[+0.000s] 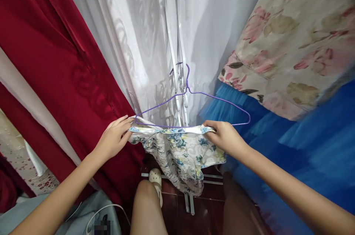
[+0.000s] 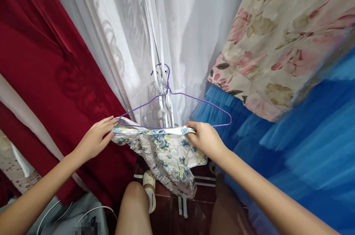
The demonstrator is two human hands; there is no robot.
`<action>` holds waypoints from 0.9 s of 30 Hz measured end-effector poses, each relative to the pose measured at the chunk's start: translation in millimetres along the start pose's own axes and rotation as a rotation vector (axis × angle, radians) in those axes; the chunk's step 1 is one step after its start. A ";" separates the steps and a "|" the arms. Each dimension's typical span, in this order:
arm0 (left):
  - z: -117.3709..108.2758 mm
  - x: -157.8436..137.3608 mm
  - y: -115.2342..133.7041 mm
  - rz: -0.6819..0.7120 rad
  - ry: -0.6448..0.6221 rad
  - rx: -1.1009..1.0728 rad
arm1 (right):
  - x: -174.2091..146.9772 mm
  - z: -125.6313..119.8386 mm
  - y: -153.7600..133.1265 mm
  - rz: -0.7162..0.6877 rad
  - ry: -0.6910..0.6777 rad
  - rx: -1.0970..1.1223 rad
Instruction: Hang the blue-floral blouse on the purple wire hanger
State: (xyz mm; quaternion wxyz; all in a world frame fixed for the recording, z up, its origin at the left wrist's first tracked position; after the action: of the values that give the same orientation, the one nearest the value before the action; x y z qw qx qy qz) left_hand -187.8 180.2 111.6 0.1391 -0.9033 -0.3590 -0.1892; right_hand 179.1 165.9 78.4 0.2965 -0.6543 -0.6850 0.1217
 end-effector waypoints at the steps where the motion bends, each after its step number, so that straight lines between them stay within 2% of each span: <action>1: -3.4 2.0 -1.4 -0.020 0.022 -0.009 | 1.2 2.4 -1.0 -0.002 -0.020 0.027; 4: -13.9 20.6 2.7 -0.058 0.133 -0.126 | 4.3 10.4 -1.5 0.012 -0.050 0.065; 7: -17.0 50.9 20.8 -0.063 0.230 -0.291 | 2.4 19.7 -2.2 0.000 -0.044 0.086; 10: -13.7 75.4 39.6 -0.098 0.298 -0.269 | -5.5 23.1 -0.1 -0.049 -0.028 0.160; 12: -11.7 82.7 46.3 -0.108 0.392 -0.257 | -11.8 13.9 9.3 -0.053 0.061 0.225; 14: -7.9 84.4 48.4 -0.097 0.461 -0.299 | -17.6 -4.2 26.4 -0.005 0.214 0.278; 16: -3.4 82.9 48.3 -0.088 0.470 -0.335 | -22.3 -25.5 45.7 0.061 0.374 0.316; 18: -0.1 80.7 49.2 -0.081 0.445 -0.354 | -23.9 -42.4 59.9 0.111 0.463 0.318; 24: -0.2 79.2 54.3 -0.069 0.395 -0.376 | -20.2 -70.7 64.2 0.176 0.549 0.382; 27: -5.0 79.2 48.7 -0.076 0.420 -0.341 | -13.0 -78.0 59.4 0.240 0.445 0.313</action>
State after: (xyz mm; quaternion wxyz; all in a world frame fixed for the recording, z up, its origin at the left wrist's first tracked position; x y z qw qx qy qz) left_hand -101.8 191.2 145.4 0.0490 -0.8407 -0.3186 -0.4351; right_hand 271.8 142.8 104.2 0.5202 -0.6874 -0.4939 0.1134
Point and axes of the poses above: each hand's wrist, its own x-axis towards the middle knuckle, its own z-axis out of the palm, y = z × x, the point moved 6 cm from there along x, towards the middle knuckle, and after that the axes turned 13 degrees about z, right-handed, at the moved point
